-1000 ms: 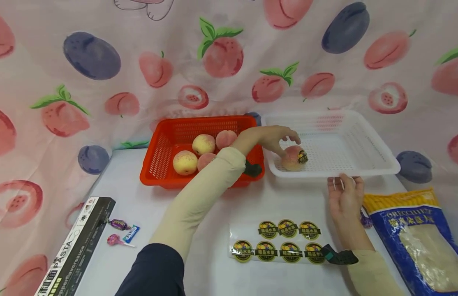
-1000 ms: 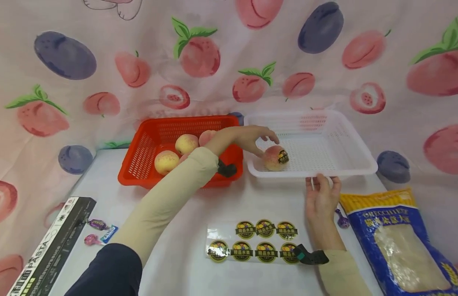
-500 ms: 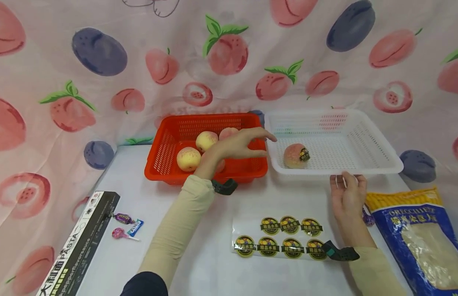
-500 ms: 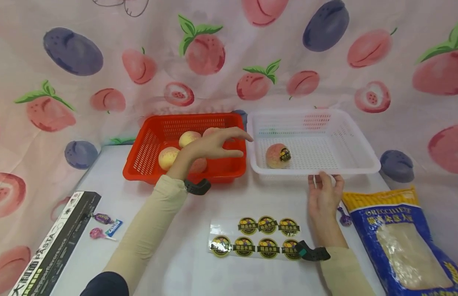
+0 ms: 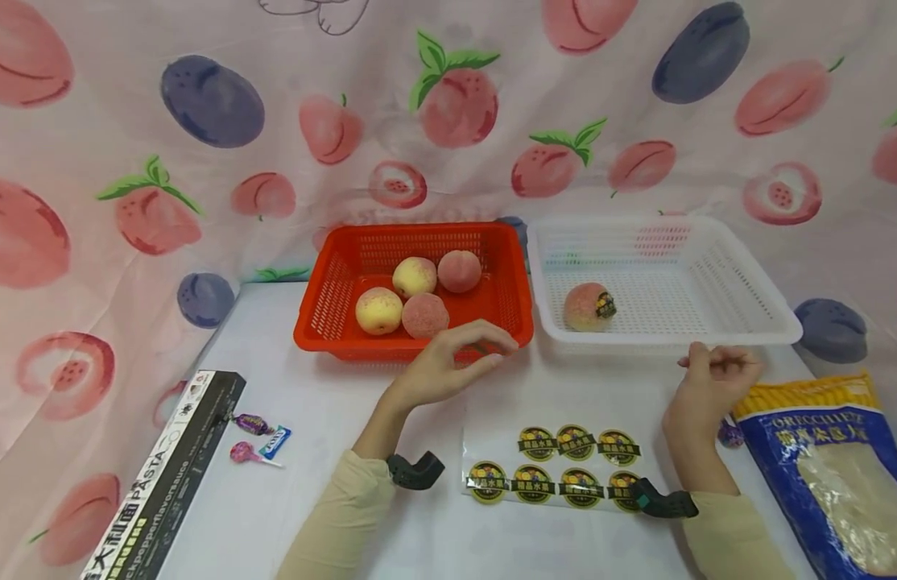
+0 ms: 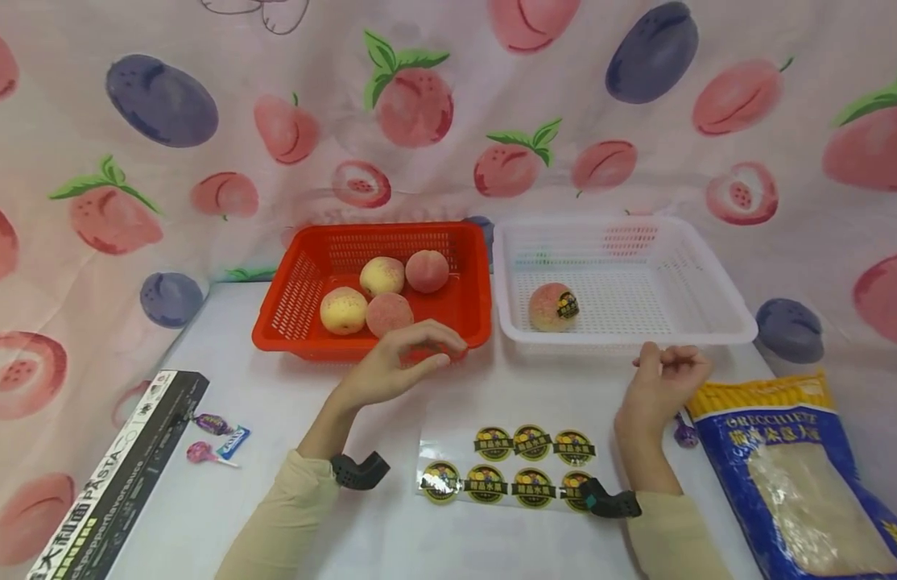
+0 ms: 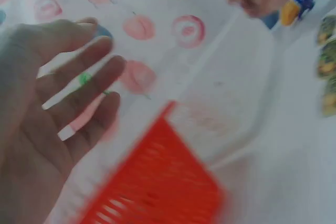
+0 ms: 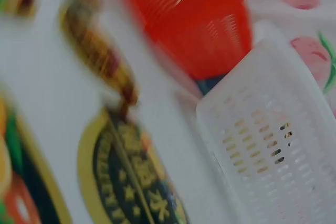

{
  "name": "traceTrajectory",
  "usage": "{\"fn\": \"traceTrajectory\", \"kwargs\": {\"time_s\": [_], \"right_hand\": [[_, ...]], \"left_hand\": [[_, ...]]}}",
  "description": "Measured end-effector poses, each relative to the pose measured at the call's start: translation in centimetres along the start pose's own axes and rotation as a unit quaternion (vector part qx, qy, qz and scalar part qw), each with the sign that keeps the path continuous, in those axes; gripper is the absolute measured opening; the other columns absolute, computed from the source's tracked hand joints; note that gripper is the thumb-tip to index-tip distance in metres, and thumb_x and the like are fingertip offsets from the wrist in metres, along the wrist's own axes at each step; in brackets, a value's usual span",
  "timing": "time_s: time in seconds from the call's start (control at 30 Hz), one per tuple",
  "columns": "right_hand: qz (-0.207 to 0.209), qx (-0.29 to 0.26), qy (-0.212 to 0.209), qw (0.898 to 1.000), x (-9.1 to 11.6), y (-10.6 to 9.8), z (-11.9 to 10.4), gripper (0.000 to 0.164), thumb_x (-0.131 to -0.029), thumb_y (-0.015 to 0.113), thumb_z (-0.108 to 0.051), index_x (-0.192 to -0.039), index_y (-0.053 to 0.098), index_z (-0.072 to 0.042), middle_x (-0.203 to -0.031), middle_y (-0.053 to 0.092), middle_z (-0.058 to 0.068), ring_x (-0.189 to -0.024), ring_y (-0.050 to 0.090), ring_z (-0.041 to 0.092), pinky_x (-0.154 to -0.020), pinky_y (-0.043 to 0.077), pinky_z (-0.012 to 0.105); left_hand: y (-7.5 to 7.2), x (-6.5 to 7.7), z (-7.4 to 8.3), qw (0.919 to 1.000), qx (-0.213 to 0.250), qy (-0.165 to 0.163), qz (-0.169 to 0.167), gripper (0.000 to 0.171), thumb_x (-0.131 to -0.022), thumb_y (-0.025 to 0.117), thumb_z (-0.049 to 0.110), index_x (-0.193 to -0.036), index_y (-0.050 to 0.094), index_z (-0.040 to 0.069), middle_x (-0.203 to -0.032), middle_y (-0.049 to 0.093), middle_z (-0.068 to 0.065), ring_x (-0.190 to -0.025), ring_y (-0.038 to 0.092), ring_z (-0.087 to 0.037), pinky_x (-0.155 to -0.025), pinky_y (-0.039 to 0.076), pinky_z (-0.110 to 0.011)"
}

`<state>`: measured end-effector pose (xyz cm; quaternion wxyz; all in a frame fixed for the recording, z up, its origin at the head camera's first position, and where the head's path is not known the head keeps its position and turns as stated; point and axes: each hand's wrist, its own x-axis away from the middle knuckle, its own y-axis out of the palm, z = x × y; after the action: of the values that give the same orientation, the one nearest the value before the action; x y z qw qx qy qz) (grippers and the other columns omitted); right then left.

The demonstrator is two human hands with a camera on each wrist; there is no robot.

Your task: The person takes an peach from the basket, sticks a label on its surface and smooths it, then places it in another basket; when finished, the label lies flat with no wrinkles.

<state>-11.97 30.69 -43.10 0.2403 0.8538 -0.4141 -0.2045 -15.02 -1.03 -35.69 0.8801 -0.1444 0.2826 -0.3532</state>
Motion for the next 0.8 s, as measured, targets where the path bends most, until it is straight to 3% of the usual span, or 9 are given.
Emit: {"fn": "traceTrajectory", "kwargs": {"time_s": [0.07,0.17,0.23,0.3,0.4,0.5,0.63,0.7,0.8], "right_hand": [[-0.06,0.005,-0.091,0.994,0.5,0.2,0.0,0.028,-0.077,0.058,0.009,-0.092,0.039,-0.005,-0.082,0.036,0.005,-0.072,0.042,0.017,-0.06,0.042,0.022],[-0.157,0.006,-0.158,0.975,1.3,0.9,-0.3,0.025,-0.075,0.053,0.017,-0.094,0.042,0.004,-0.085,0.041,0.009,-0.073,0.045,0.018,-0.062,0.044,0.021],[-0.222,0.014,-0.173,0.959,1.8,1.4,-0.6,0.025,-0.074,0.051,0.02,-0.095,0.041,0.01,-0.086,0.044,0.011,-0.075,0.047,0.018,-0.065,0.045,0.021],[-0.28,0.03,-0.178,0.943,2.2,2.0,-1.0,0.024,-0.074,0.05,0.021,-0.095,0.039,0.015,-0.089,0.045,0.013,-0.078,0.049,0.019,-0.07,0.046,0.021],[-0.357,0.088,-0.195,0.909,2.7,3.1,-1.7,0.024,-0.074,0.051,0.019,-0.095,0.039,0.02,-0.092,0.046,0.014,-0.084,0.05,0.018,-0.076,0.046,0.02],[-0.432,0.119,-0.22,0.867,2.8,4.7,-2.2,0.025,-0.073,0.053,0.019,-0.094,0.041,0.022,-0.095,0.047,0.018,-0.088,0.051,0.019,-0.079,0.046,0.02],[-0.518,0.125,-0.238,0.812,2.3,7.3,-2.7,0.027,-0.07,0.056,0.019,-0.095,0.046,0.02,-0.095,0.047,0.024,-0.088,0.051,0.022,-0.075,0.047,0.02],[-0.551,0.139,-0.25,0.784,2.1,8.7,-3.1,0.028,-0.069,0.058,0.018,-0.095,0.048,0.018,-0.093,0.048,0.025,-0.086,0.051,0.021,-0.071,0.047,0.02],[-0.587,0.164,-0.274,0.744,2.0,10.4,-3.4,0.033,-0.065,0.061,0.02,-0.096,0.052,0.014,-0.093,0.05,0.024,-0.084,0.052,0.017,-0.068,0.047,0.021]], "left_hand": [[0.8,1.2,-0.7,0.9986,0.037,-0.026,0.028,0.019,-0.086,0.055,0.008,-0.105,0.058,0.007,-0.105,0.06,-0.008,-0.098,0.056,-0.013,-0.087,0.047,-0.032],[2.2,3.0,-1.9,0.9889,0.093,-0.068,0.094,0.018,-0.086,0.053,0.006,-0.104,0.057,0.005,-0.103,0.06,-0.01,-0.099,0.055,-0.017,-0.089,0.045,-0.032],[3.0,4.0,-2.6,0.9716,0.148,-0.096,0.158,0.016,-0.087,0.052,0.004,-0.103,0.056,0.003,-0.102,0.059,-0.012,-0.099,0.055,-0.024,-0.089,0.045,-0.033],[3.7,4.8,-3.5,0.9422,0.217,-0.118,0.226,0.014,-0.088,0.051,0.005,-0.101,0.054,0.002,-0.099,0.058,-0.011,-0.098,0.054,-0.03,-0.088,0.045,-0.034],[4.2,5.5,-4.6,0.872,0.331,-0.139,0.333,0.011,-0.089,0.049,0.009,-0.099,0.05,0.004,-0.095,0.057,-0.009,-0.097,0.053,-0.033,-0.087,0.045,-0.036],[4.4,5.8,-5.3,0.7855,0.428,-0.145,0.423,0.008,-0.09,0.046,0.016,-0.096,0.047,0.011,-0.091,0.053,-0.004,-0.093,0.052,-0.027,-0.085,0.042,-0.034],[4.5,5.8,-5.4,0.6834,0.504,-0.146,0.507,0.009,-0.089,0.044,0.022,-0.096,0.042,0.016,-0.092,0.048,-0.001,-0.091,0.051,-0.019,-0.086,0.04,-0.034],[4.3,5.6,-5.1,0.6403,0.528,-0.152,0.537,0.013,-0.089,0.045,0.023,-0.1,0.04,0.017,-0.097,0.046,-0.002,-0.096,0.05,-0.02,-0.09,0.041,-0.036],[3.9,5.4,-4.6,0.5873,0.553,-0.157,0.57,0.03,-0.088,0.049,0.023,-0.113,0.033,0.018,-0.109,0.04,-0.005,-0.112,0.043,-0.025,-0.096,0.04,-0.04]]}}
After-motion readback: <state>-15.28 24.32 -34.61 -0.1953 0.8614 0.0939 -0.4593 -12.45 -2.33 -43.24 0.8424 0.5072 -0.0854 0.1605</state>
